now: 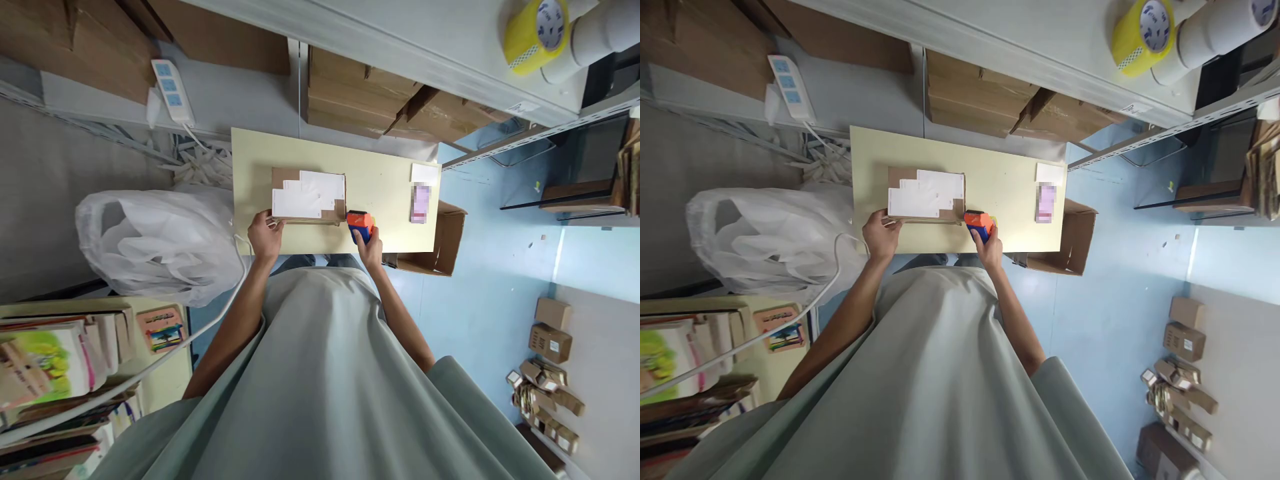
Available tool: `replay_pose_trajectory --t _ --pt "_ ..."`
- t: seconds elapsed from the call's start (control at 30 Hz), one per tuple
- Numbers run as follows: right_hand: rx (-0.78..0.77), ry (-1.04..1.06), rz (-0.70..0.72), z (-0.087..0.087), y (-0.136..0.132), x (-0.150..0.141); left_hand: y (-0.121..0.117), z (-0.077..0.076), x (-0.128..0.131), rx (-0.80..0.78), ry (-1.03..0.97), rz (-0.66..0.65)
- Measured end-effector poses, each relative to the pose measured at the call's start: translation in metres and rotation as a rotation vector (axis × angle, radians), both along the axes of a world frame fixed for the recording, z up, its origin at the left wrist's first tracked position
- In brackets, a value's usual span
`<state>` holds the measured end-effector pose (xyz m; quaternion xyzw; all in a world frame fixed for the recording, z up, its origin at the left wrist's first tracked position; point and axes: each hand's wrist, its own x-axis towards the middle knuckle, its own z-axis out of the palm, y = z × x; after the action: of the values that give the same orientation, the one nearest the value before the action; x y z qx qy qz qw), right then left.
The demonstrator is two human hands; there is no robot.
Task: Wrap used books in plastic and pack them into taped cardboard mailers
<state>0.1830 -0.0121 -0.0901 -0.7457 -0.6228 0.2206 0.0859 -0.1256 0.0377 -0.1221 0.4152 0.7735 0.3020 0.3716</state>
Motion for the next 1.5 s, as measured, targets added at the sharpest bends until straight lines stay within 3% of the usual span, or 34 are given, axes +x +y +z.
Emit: replay_pose_trajectory --t 0.13,0.33,0.43,0.53,0.7,0.9,1.2,1.37,1.5 --pt "-0.147 -0.158 0.026 0.004 -0.020 0.023 -0.005 0.000 0.001 -0.118 0.065 -0.142" --pt "-0.147 -0.274 0.358 0.001 -0.024 0.057 -0.010 0.023 0.026 0.167 0.111 -0.234" --pt "-0.143 -0.330 0.518 -0.003 -0.017 0.071 0.007 0.037 0.057 0.240 0.103 -0.334" --pt "-0.127 -0.344 0.681 -0.009 -0.007 0.082 0.039 0.040 0.089 0.274 0.056 -0.452" --pt "-0.097 -0.300 0.861 -0.026 0.013 0.092 0.080 0.022 0.124 0.274 0.055 -0.587" --pt "-0.097 -0.150 0.862 -0.041 0.042 0.092 0.084 0.005 0.133 0.277 0.145 -0.585" --pt "-0.041 -0.275 0.978 -0.029 0.072 0.078 0.086 0.004 0.130 0.421 0.073 -0.572" --pt "-0.036 -0.365 1.012 -0.024 0.077 0.072 0.092 -0.013 0.128 0.426 -0.078 -0.462" --pt "-0.036 -0.368 1.003 -0.026 0.079 0.069 0.096 -0.027 0.126 0.440 -0.049 -0.414"
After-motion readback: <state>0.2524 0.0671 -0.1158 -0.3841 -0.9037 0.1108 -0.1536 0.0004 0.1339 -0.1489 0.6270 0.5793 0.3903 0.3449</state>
